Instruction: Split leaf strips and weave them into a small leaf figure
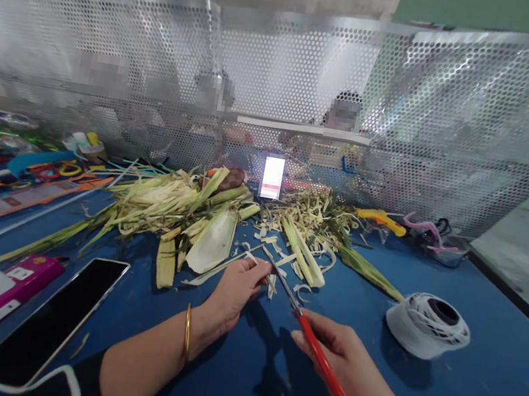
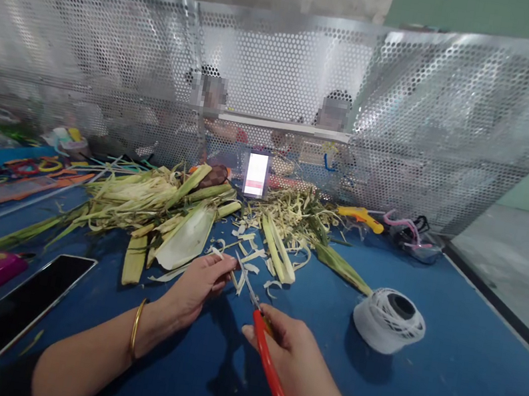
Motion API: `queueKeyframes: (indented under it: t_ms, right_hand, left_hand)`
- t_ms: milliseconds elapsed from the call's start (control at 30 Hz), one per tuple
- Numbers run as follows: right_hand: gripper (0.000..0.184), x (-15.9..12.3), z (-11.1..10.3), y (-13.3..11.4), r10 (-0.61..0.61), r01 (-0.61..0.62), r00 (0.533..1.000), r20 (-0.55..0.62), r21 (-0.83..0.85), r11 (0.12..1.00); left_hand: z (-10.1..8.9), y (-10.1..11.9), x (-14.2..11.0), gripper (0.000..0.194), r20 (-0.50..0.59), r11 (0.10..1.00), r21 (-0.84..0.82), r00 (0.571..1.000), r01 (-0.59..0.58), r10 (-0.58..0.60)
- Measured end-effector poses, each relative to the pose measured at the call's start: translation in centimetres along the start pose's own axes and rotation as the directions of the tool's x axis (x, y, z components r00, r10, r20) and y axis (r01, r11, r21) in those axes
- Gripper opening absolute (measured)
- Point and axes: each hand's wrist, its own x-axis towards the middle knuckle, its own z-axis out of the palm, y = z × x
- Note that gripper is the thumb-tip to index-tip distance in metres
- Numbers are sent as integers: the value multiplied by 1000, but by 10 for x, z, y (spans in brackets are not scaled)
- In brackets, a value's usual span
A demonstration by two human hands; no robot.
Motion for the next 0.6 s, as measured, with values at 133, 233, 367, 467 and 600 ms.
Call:
queueKeyframes:
  t_ms: [133, 233, 367, 467, 600]
  right_hand:
    - [38, 2, 2, 6, -19, 20, 1000, -11, 23, 1000]
    - [43, 4, 4, 8, 32, -31, 999, -22, 46, 998]
    - [56, 6, 0, 7, 47, -21, 988, -148, 177, 984]
    - [65, 5, -8, 9, 33, 22, 978, -205, 262, 965]
    - [66, 3, -19, 12, -86, 139, 977, -197, 271, 953]
  left_hand:
    - [-1, 1, -1, 21, 10, 1000, -9, 1000, -1, 1]
    - [-2, 1, 2, 24, 29, 1000, -27, 1000, -2, 3]
    - [-5, -1, 6, 34, 69, 999, -39, 998, 10, -8]
    - [-7, 0, 6, 36, 117, 998, -55, 993, 22, -15]
    - [-5, 5, 1, 32, 131, 997, -65, 991, 39, -30]
